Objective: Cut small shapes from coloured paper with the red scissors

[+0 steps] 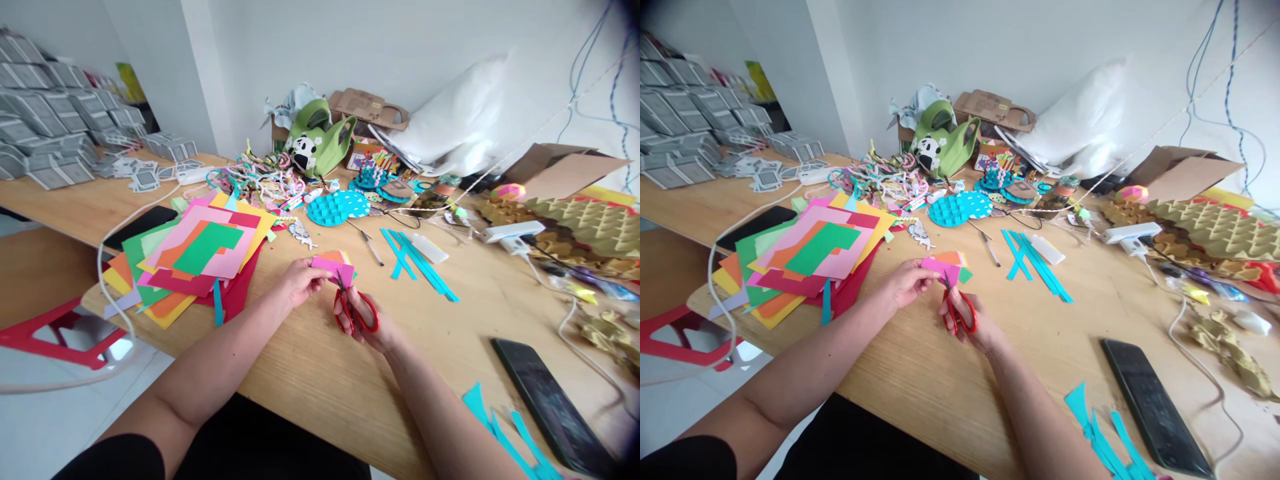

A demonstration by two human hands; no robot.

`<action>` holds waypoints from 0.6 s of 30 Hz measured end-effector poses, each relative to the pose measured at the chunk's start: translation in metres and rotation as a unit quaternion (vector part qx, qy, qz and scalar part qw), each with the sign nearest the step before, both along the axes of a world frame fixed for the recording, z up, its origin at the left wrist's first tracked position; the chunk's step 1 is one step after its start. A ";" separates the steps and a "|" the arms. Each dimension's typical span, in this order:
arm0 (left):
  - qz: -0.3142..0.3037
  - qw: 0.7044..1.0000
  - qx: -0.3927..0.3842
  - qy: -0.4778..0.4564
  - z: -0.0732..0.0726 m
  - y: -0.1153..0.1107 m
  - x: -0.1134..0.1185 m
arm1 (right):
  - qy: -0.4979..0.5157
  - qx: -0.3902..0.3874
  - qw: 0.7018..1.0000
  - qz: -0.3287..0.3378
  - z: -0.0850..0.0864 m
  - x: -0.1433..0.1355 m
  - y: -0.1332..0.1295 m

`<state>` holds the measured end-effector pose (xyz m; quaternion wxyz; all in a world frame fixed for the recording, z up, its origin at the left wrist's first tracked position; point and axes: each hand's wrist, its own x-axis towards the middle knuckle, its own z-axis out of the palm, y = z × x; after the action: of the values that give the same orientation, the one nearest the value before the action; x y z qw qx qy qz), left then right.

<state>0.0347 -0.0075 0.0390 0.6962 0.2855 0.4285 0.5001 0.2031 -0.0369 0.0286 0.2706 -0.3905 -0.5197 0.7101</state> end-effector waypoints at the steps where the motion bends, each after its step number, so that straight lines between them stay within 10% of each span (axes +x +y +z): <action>1: -0.001 1.000 -0.001 0.001 0.000 0.000 0.000 | -0.002 0.002 1.000 0.000 0.001 0.000 0.000; 18: 0.000 1.000 -0.005 0.006 0.000 0.000 -0.001 | -0.023 0.014 1.000 -0.002 0.002 0.000 -0.001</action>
<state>0.0340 -0.0070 0.0391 0.6950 0.2854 0.4353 0.4961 0.2035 -0.0376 0.0310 0.2656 -0.4037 -0.5347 0.6933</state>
